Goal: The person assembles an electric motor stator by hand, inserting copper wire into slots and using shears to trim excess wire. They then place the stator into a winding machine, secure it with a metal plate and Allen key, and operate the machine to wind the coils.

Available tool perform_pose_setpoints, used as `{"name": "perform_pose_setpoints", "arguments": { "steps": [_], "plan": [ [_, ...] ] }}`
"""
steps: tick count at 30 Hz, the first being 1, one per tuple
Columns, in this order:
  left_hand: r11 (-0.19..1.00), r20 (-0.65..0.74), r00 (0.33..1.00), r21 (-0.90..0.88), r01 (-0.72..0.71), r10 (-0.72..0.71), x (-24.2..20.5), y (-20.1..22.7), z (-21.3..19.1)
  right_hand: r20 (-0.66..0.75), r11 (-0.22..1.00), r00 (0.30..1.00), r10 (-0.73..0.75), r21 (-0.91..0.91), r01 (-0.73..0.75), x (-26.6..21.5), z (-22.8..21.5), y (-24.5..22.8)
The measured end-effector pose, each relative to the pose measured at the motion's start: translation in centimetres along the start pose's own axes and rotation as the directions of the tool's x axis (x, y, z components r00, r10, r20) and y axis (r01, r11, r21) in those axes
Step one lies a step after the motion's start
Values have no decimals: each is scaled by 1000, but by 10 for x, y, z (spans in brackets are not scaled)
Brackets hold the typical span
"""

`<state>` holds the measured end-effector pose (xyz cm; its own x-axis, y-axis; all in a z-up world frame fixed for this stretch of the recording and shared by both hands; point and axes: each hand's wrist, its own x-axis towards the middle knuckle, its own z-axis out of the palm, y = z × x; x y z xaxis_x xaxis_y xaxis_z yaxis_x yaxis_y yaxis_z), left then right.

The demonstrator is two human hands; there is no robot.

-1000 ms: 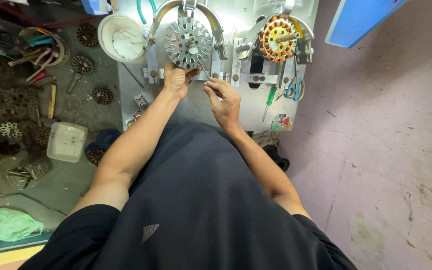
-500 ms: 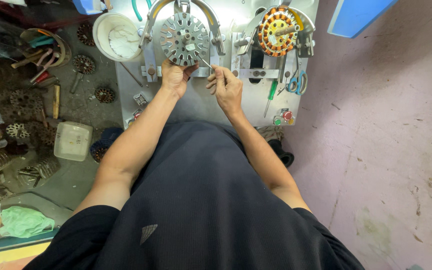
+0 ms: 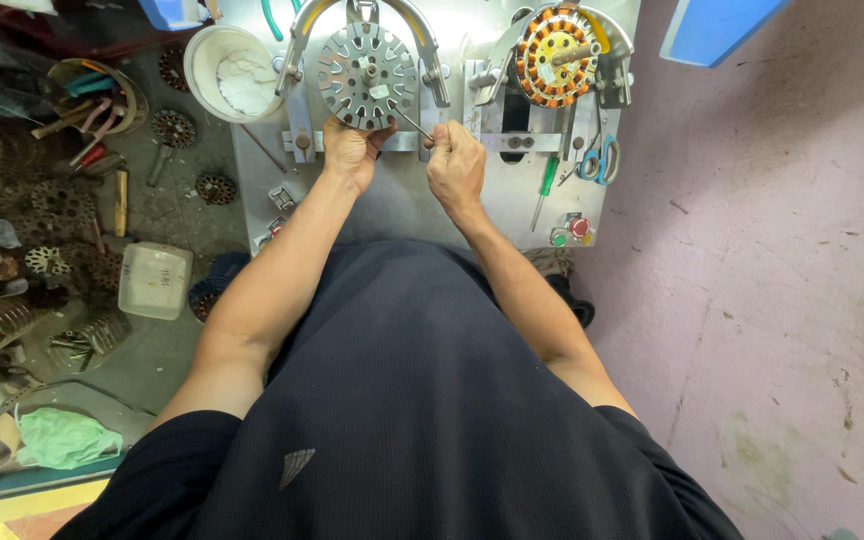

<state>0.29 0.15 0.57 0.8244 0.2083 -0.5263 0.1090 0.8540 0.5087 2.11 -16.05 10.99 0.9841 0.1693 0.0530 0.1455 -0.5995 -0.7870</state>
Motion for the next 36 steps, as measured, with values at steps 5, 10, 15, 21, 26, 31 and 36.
{"name": "perform_pose_setpoints", "arguments": {
  "steps": [5, 10, 15, 21, 26, 31, 36],
  "plan": [
    [998, -4, 999, 55, 35, -35, -6, 1, 5, -4, 958, 969, -249, -151, 245, -14, -6, 2],
    [986, -76, 996, 166, -22, 36, -16, -4, 10, 53, 931, 971, -231, -279, 237, -23, -1, 8],
    [954, -137, 981, 286, -92, 136, -10, -4, 14, 496, 543, 694, 523, 434, -719, -13, 15, 20],
    [932, -189, 962, 341, -123, 196, -9, 2, 18, 638, 250, 595, 490, 550, -796, -12, 24, 31],
    [926, -206, 955, 354, -129, 212, -8, -1, 20, 641, 265, 596, 484, 542, -798, -9, 26, 36],
    [932, -212, 953, 337, -136, 215, -5, 0, 20, 630, 319, 600, 493, 510, -799, -5, 29, 30],
    [948, -206, 971, 314, -49, 118, -4, 5, 29, 260, 800, 866, 427, 338, -496, -11, 31, 17]
  ]
}}
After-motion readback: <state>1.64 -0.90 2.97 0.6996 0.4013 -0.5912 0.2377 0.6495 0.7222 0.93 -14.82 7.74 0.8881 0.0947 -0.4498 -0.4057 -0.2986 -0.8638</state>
